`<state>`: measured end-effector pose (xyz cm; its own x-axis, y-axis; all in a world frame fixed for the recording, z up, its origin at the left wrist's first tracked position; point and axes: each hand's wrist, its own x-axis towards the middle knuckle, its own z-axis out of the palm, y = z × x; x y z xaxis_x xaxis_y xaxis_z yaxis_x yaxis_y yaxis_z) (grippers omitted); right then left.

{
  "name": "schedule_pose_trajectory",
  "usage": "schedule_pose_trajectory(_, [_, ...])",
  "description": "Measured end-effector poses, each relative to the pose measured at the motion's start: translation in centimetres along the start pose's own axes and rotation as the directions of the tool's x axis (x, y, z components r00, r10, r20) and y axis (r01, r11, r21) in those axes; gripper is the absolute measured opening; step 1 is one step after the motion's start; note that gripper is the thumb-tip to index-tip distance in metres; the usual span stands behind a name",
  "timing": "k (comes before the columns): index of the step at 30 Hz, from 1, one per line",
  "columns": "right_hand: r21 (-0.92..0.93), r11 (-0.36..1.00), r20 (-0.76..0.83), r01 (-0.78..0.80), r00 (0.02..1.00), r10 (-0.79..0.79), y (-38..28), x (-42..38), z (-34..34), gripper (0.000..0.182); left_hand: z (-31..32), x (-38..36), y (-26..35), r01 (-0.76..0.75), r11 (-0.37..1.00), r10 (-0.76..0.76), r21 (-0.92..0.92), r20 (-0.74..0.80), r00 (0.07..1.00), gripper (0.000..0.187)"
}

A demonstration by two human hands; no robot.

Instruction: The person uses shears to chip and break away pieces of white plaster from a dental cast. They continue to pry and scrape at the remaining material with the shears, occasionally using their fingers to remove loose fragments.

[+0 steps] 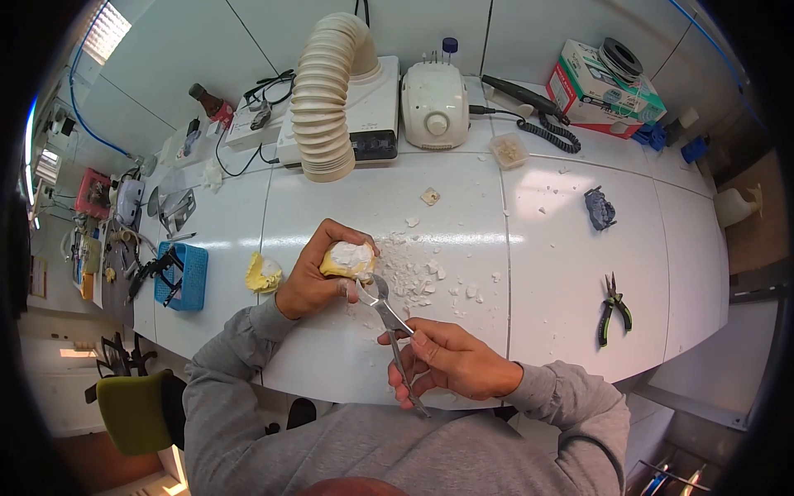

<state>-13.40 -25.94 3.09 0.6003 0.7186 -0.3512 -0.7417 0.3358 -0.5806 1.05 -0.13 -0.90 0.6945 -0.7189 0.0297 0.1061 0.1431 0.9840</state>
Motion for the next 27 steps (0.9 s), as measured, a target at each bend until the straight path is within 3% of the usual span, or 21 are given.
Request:
schedule_pose_trajectory(19, [-0.131, 0.991, -0.076, -0.018, 0.997, 0.008, 0.3, 0.1, 0.9, 0.043, 0.7, -0.3, -0.5, -0.005, 1.0, 0.005, -0.003, -0.039, 0.999, 0.074])
schedule_pose_trajectory(25, [-0.339, 0.939, -0.103, -0.059, 0.994, 0.025, 0.3, 0.4, 0.2, 0.041, 1.0, -0.3, -0.5, 0.004, 0.999, -0.002, 0.037, -0.06, 0.998, 0.073])
schedule_pose_trajectory(27, [-0.265, 0.964, -0.084, -0.038, 0.996, 0.016, 0.0, 0.3, 0.6, 0.043, 1.1, -0.3, -0.2, -0.006, 1.0, 0.006, 0.006, -0.065, 0.998, 0.073])
